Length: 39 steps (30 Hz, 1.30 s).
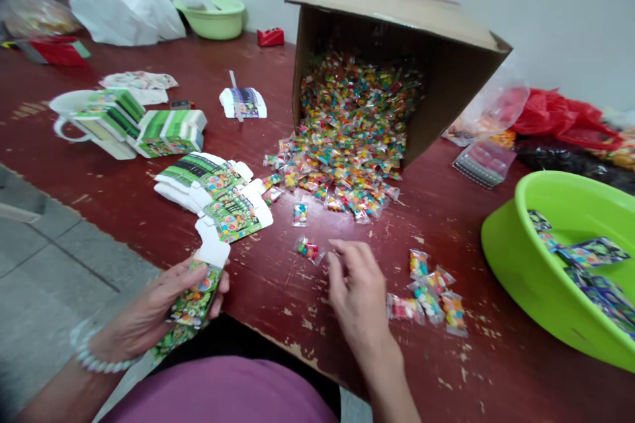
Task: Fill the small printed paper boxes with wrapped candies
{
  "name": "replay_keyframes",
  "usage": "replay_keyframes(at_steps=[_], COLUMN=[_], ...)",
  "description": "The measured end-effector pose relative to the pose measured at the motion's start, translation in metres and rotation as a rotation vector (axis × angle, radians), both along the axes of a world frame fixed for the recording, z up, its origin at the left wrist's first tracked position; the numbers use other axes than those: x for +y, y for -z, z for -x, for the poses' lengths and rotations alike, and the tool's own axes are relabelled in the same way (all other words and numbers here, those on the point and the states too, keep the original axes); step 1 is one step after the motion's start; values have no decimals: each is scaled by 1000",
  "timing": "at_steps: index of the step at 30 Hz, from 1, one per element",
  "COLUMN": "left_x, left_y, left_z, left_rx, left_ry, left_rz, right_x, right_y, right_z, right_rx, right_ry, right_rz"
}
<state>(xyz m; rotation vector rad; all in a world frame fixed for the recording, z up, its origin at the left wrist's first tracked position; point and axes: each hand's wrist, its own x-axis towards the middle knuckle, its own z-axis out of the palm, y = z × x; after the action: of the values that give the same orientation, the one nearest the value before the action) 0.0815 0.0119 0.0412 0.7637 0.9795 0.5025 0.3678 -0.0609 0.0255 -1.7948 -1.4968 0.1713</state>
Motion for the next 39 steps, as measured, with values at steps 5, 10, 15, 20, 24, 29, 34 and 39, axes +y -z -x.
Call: replay_keyframes(at_steps=[5,10,15,20,24,29,34,39], left_x=[-4,-7,-11,-21,-27,-33,-36,-38], left_y=[-4,-3,2,3,1,1,1,-3], left_z=[3,8,4,-9,-17,-19,-17,-15], left_rx=[63,85,96,128,158,128,38,-9], left_ry=[79,96,145,326,393,390,354,313], left_rz=[-54,-80,-168,-290,-374,-413,-309,-257], right_x=[22,28,22,10,5,6,6,6], right_y=[21,32,25,-14,-40,-41,-28,-20], right_z=[16,15,23,50,68,73,72,79], right_rx=[-176,-141,121,395,206,219,582,689], right_ry=[18,-10,-66,-395,-562,-569,-467,-348], right_rz=[311,344,305,258,305,338,367,327])
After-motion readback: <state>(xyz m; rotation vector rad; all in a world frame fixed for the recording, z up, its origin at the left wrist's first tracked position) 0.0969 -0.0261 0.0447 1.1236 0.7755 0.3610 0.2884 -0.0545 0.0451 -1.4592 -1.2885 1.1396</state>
